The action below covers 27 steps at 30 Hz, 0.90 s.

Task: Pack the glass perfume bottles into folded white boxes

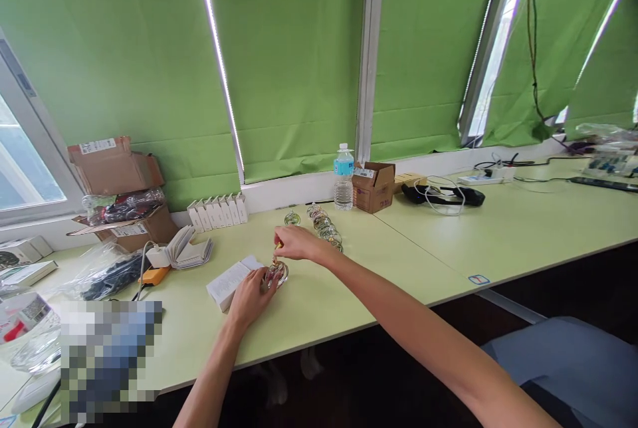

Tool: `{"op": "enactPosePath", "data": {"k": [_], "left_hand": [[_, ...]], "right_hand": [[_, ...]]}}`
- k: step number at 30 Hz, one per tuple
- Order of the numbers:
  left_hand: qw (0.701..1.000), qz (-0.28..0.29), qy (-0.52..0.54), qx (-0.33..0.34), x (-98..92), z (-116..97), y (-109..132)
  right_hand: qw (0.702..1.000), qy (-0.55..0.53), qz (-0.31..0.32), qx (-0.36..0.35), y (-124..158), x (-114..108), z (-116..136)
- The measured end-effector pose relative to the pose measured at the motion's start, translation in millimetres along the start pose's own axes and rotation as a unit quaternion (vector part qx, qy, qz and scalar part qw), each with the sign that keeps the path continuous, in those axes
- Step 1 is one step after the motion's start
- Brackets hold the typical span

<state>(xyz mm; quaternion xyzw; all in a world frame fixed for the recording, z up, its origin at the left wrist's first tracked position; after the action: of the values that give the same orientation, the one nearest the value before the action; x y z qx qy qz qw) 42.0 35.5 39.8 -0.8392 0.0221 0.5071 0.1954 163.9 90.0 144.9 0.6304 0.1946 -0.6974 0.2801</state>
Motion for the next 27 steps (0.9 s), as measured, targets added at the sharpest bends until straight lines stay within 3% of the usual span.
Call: {"op": "enactPosePath", "data": {"k": [3, 9, 13, 16, 20, 23, 27], "left_hand": [[1.000, 0.000, 0.023, -0.019, 1.5, 5, 0], [0.999, 0.001, 0.049, -0.023, 3.3, 11, 0], [0.998, 0.004, 0.054, -0.017, 3.6, 12, -1], [0.998, 0.006, 0.058, -0.018, 4.5, 13, -1], [0.997, 0.011, 0.069, -0.020, 6.6, 14, -1], [0.997, 0.012, 0.073, -0.018, 7.1, 14, -2], [0.998, 0.013, 0.066, -0.011, 5.3, 11, -2]], "right_hand": [[1.000, -0.003, 0.004, 0.020, 7, 8, -17], [0.996, 0.003, 0.073, 0.050, 9, 66, -33], [0.994, -0.005, 0.095, 0.049, 7, 85, -35], [0.995, -0.016, 0.098, 0.032, 5, 79, -40], [0.998, -0.024, 0.065, 0.005, 4, 53, -37], [0.999, -0.028, 0.031, -0.022, 1, 39, -19], [0.999, -0.023, 0.018, -0.032, -6, 39, 11]]}}
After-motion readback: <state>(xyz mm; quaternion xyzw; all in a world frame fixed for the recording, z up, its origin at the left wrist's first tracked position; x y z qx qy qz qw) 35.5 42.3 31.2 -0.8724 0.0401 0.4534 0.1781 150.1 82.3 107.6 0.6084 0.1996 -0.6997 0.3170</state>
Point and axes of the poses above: each hand's wrist, its own y-axis away from the middle knuckle, its own x-axis out of the palm, z = x × y, the point moved 7 cm from there along -y, towards the middle knuckle, and after that the axes turned 10 degrees about z, right-handed, at the moved point
